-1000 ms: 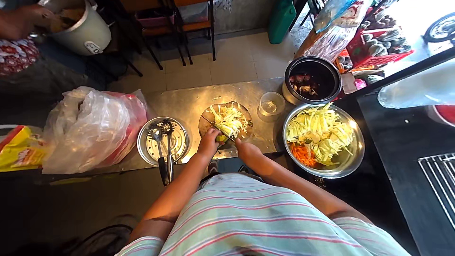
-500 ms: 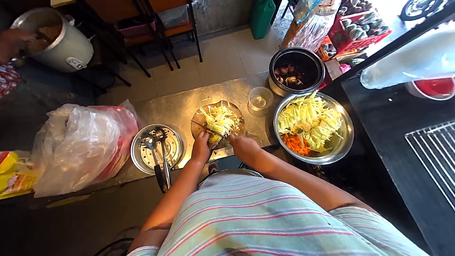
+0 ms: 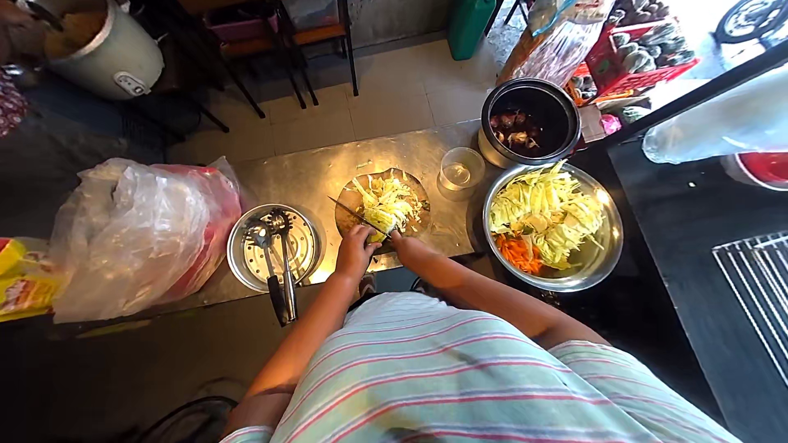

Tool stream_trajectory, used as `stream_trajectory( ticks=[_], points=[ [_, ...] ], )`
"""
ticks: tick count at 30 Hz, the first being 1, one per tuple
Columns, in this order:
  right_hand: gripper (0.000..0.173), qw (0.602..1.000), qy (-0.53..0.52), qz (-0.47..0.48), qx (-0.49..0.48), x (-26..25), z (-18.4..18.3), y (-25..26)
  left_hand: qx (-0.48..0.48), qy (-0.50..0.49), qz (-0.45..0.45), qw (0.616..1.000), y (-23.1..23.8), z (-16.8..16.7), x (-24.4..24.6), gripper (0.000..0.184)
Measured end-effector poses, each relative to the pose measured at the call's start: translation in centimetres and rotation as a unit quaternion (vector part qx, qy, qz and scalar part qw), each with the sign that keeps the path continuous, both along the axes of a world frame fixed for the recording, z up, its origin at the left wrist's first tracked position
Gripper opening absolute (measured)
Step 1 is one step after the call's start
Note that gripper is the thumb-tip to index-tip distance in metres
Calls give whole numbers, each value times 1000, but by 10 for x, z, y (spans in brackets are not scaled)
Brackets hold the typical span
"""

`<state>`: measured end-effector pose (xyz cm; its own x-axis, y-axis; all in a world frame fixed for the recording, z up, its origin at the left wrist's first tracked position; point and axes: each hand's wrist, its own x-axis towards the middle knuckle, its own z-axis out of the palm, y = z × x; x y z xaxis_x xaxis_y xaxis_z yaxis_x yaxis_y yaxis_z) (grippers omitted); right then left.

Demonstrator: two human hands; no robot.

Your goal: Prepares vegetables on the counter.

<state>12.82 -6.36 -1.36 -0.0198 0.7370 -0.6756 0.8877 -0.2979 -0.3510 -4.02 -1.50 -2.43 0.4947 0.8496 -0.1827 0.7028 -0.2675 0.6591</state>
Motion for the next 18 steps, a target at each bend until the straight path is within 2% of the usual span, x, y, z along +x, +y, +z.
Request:
stream_trajectory(
  ticks=[5, 8, 12, 18],
  points=[
    [34, 999, -26, 5, 18, 0, 68, -11, -14, 18, -6, 1000, 4, 3, -1, 32],
    [32, 998, -66, 17, 0, -1, 83, -24, 8, -1, -3, 1000, 2, -3, -2, 32],
    [34, 999, -50, 9, -20, -4, 68, -20, 9, -15, 6, 1000, 0, 0, -1, 32],
    [35, 1000, -5, 1, -4, -19, -5, -5, 37, -50, 5, 998, -3, -12, -9, 30]
  ],
)
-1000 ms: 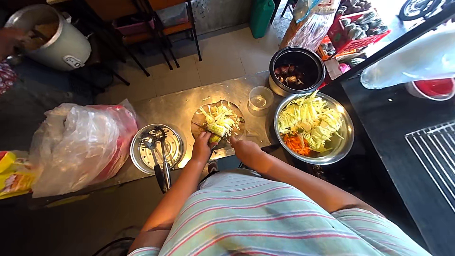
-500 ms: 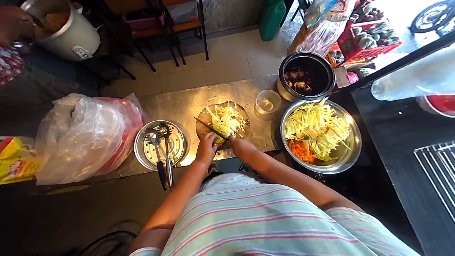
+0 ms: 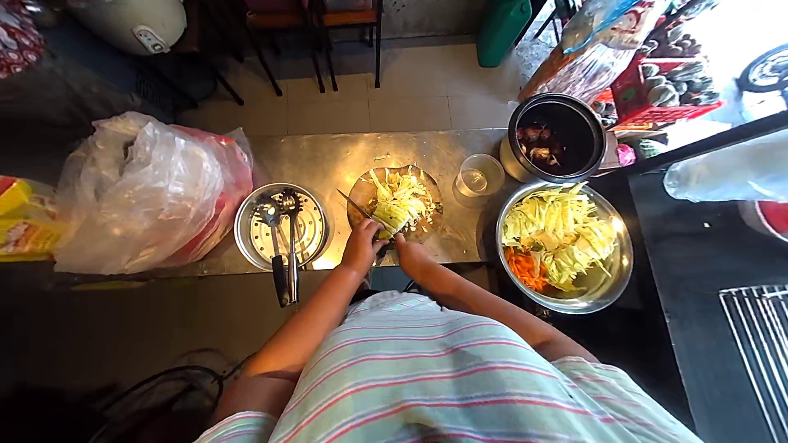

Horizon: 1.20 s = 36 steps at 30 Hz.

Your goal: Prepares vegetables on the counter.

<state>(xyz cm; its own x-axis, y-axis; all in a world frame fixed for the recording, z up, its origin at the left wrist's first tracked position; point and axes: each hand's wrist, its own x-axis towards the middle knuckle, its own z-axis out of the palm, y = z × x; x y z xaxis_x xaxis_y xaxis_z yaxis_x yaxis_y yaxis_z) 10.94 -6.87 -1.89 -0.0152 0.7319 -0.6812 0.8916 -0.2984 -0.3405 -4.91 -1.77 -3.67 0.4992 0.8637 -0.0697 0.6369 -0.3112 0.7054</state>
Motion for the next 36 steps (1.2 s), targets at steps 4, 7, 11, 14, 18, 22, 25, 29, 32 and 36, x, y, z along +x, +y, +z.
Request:
stream_trajectory(
  ticks=[4, 7, 11, 14, 18, 22, 25, 29, 32, 36],
  points=[
    [36, 1000, -9, 26, 4, 11, 21, 4, 0, 2, -5, 1000, -2, 0, -1, 30],
    [35, 998, -43, 21, 28, 13, 63, -6, -7, 13, 5, 1000, 0, -2, -5, 31],
    [34, 997, -47, 53, 23, 19, 88, -22, 25, 2, 11, 1000, -3, -12, -6, 22],
    [32, 996, -73, 52, 5, 17, 76, -22, 39, -14, 11, 999, -5, -14, -1, 19],
    [30, 995, -92, 43, -17, 3, 52, -10, 39, -23, 13, 999, -6, -16, -1, 18],
    [32, 999, -28, 32, 2, 1, 4, 2, 36, -34, 24, 999, -10, -18, -4, 13],
    [33, 999, -2, 43, -2, 4, 16, 13, 26, -37, 28, 999, -13, -18, -6, 17],
    [30, 995, -69, 71, 5, 2, 79, 14, 50, -33, 29, 998, -16, -24, -6, 15],
    [28, 993, -82, 86, 0, 5, 93, 2, 58, -36, 37, 997, -16, -27, -5, 13],
    [31, 994, -65, 87, -25, 9, 72, -6, 52, -41, 45, 997, -16, -28, -4, 16]
  ],
)
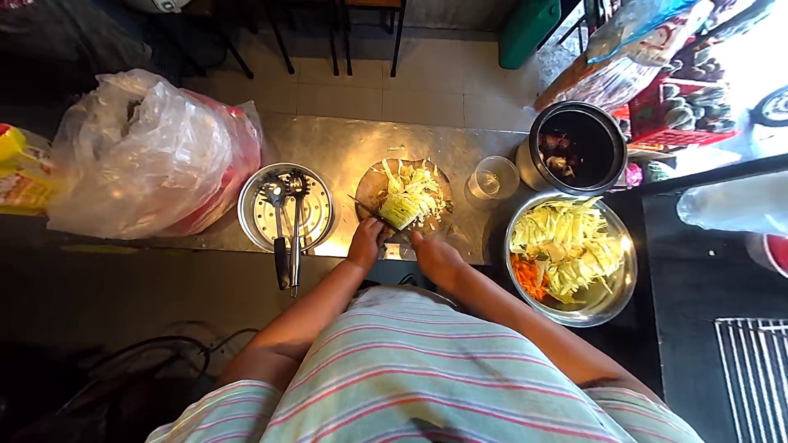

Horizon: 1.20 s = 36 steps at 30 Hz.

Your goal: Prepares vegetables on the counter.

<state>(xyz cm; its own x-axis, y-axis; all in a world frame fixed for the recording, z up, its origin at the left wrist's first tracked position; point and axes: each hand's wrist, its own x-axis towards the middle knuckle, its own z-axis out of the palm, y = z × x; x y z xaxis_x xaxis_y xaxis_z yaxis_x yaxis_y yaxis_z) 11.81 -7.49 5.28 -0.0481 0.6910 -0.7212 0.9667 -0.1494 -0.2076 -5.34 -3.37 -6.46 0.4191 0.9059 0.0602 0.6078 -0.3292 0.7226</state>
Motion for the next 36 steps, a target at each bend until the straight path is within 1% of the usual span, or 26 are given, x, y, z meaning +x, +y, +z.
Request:
stream_trajectory(
  ticks=[2, 5, 6, 7, 9, 11, 13, 15, 16, 18, 21, 25, 27, 29, 31, 33, 34, 36],
  points=[
    [30, 1000, -2, -3, -5, -5, -17, 0, 0, -15, 1, 1000, 0, -4, -2, 15],
    [31, 1000, -2, -18, 10, -8, -57, 5, -4, -31, -4, 1000, 0, -8, 0, 10],
    [33, 1000, 3, -22, 14, -8, -67, 6, -5, -35, -2, 999, -1, -8, 0, 9],
    [33, 1000, 9, -23, 15, -8, -69, 9, -4, -39, 0, 999, -1, -8, -1, 8],
    [33, 1000, 22, -17, 8, -7, -54, 16, -3, -41, -1, 999, -2, -7, -3, 10],
    [32, 1000, 17, -3, 9, -6, -27, 22, -6, -30, -5, 1000, -2, -3, -4, 14],
    [30, 1000, 6, 1, 6, -10, -4, 20, -29, -15, -4, 999, -4, 0, -8, 16],
    [30, 1000, -7, -4, -8, -13, 6, 15, -42, -8, 1, 999, -5, 0, -8, 16],
    [31, 1000, -9, -6, -16, -13, 4, 12, -37, -10, 1, 999, -4, -2, -8, 15],
    [32, 1000, -1, -6, -20, -10, -12, 6, -21, -22, -4, 1000, -2, -7, -6, 15],
    [34, 999, 38, -7, -6, -4, -37, 0, -9, -33, -10, 999, -2, -11, -6, 14],
    [36, 997, 71, -33, 18, -5, -74, 0, -22, -36, -13, 999, -1, -11, -9, 13],
    [37, 998, 62, -28, 16, -8, -71, 3, -8, -32, -22, 999, -1, -10, -11, 12],
    [38, 998, 53, -22, 16, -4, -53, 4, 1, -20, -37, 999, 2, -12, -15, 15],
    [39, 997, 62, -32, 37, 8, -33, 0, 3, 4, -41, 999, 8, -11, -16, 28],
    [39, 991, 93, -63, 69, 26, -13, -9, 27, 27, -34, 999, 14, -7, -12, 57],
    [39, 988, 103, -84, 78, 37, -4, -14, 55, 20, -31, 998, 19, -10, -6, 73],
    [39, 984, 89, -127, 87, 56, 7, -23, 77, 10, -50, 996, 31, -15, 9, 102]
  ],
)
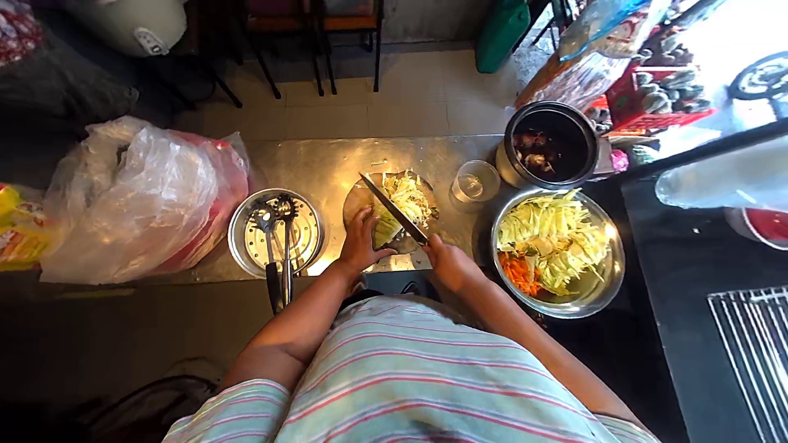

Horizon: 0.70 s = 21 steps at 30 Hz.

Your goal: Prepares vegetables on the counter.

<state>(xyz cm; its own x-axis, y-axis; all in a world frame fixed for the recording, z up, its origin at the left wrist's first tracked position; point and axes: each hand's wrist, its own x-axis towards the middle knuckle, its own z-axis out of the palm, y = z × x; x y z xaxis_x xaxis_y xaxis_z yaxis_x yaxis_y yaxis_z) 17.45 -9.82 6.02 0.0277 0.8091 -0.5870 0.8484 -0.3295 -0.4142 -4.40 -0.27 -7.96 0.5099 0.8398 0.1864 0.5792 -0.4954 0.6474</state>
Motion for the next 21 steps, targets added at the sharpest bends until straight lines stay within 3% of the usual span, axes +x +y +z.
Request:
stream_trajectory(
  ticks=[2, 3, 7, 9, 13, 16, 21],
  points=[
    [39, 999, -17, -45, 13, 19, 6, -13, -8, 19, -37, 999, 10, 2, 18, 114],
    [38, 997, -23, -65, 24, 28, 7, -20, -11, 35, -57, 998, 13, 3, 26, 111],
    [38, 988, -41, -147, 24, 53, 9, -45, 10, 42, -77, 996, 17, 2, 44, 53],
    [39, 985, -42, -168, 16, 59, 9, -55, 23, 22, -68, 997, 16, -5, 43, 40],
    [40, 981, -35, -190, 22, 69, 9, -75, -21, -78, -65, 995, 15, -6, 37, 39],
    [40, 977, -27, -206, 35, 73, 12, -88, -60, -151, -42, 986, 13, 11, 31, 44],
    [41, 971, -27, -232, 42, 79, 20, -104, -38, -202, -55, 977, 10, 47, 28, 46]
  ],
)
